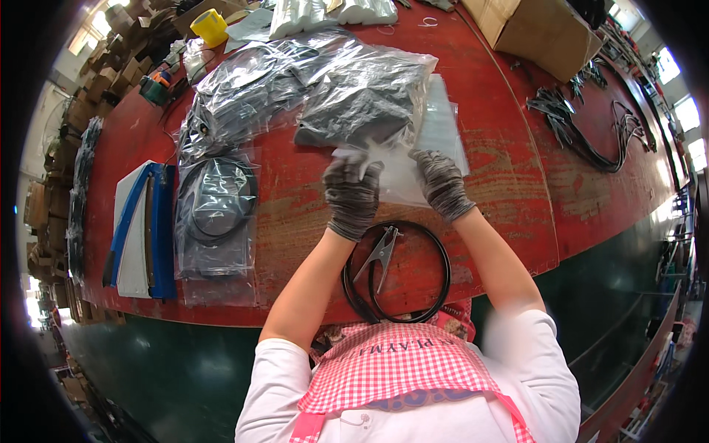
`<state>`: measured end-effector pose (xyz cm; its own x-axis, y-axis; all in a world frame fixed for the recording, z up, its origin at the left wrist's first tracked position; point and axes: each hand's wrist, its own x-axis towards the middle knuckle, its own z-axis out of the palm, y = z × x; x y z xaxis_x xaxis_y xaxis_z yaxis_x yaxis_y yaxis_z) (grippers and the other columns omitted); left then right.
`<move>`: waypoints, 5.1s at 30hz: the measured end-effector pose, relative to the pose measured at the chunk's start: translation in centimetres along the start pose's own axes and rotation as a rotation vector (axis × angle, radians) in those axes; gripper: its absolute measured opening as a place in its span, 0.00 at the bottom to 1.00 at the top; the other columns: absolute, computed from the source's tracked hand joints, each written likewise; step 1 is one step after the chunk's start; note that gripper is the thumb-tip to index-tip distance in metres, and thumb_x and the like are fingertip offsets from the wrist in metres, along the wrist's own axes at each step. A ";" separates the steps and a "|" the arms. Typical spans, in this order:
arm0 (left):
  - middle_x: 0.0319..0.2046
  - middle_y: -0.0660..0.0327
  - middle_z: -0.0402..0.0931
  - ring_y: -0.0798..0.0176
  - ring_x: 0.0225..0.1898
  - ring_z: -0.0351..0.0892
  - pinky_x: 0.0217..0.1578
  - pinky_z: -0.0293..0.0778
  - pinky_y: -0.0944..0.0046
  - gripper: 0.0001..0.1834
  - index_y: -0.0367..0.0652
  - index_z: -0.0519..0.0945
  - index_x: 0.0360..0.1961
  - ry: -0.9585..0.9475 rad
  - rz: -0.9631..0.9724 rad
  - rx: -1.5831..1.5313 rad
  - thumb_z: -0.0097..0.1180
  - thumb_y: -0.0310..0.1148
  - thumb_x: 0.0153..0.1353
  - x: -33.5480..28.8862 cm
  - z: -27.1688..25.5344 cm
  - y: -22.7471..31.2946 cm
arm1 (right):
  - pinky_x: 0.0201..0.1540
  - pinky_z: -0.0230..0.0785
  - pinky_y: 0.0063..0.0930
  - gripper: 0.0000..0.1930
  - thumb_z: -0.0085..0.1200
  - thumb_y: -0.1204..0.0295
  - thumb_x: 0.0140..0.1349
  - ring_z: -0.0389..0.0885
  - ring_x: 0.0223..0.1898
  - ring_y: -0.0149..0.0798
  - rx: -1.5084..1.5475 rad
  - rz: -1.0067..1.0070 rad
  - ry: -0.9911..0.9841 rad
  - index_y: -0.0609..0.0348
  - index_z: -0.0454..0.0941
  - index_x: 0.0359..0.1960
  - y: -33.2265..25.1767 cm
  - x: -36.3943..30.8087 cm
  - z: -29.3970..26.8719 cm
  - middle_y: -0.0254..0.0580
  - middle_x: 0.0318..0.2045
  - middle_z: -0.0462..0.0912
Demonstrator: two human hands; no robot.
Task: The person is seen putting coiled cables into plastic bags and then sealing them using a heat sealer.
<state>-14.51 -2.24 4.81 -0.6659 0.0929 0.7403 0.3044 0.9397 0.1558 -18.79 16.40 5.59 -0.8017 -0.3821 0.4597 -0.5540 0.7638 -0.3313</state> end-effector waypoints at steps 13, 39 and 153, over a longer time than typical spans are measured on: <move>0.40 0.63 0.75 0.55 0.51 0.67 0.53 0.58 0.51 0.10 0.52 0.78 0.35 -0.097 0.226 -0.103 0.53 0.38 0.50 2.9 0.3 1.8 | 0.37 0.69 0.39 0.03 0.53 0.72 0.49 0.77 0.33 0.46 -0.048 0.085 -0.389 0.51 0.76 0.27 -1.8 1.2 0.7 0.43 0.27 0.78; 0.42 0.54 0.73 0.50 0.43 0.75 0.40 0.74 0.56 0.14 0.51 0.74 0.46 -1.005 0.275 0.064 0.43 0.32 0.59 1.3 0.0 -1.8 | 0.38 0.70 0.36 0.16 0.47 0.69 0.52 0.73 0.39 0.42 -0.588 -0.050 -0.409 0.46 0.73 0.45 3.3 -3.9 -1.1 0.40 0.38 0.74; 0.36 0.58 0.78 0.60 0.40 0.77 0.44 0.70 0.65 0.09 0.40 0.79 0.37 -0.783 -0.116 -0.713 0.55 0.25 0.53 6.8 -4.0 8.6 | 0.23 0.69 0.42 0.30 0.37 0.41 0.56 0.74 0.18 0.52 0.272 -0.026 -0.595 0.55 0.79 0.21 7.6 -7.3 -12.3 0.53 0.17 0.76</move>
<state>-13.68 5.19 13.82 -0.8918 0.4390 0.1092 0.3705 0.5703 0.7332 -14.35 31.38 9.84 -0.7311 -0.6812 -0.0382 -0.5497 0.6213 -0.5585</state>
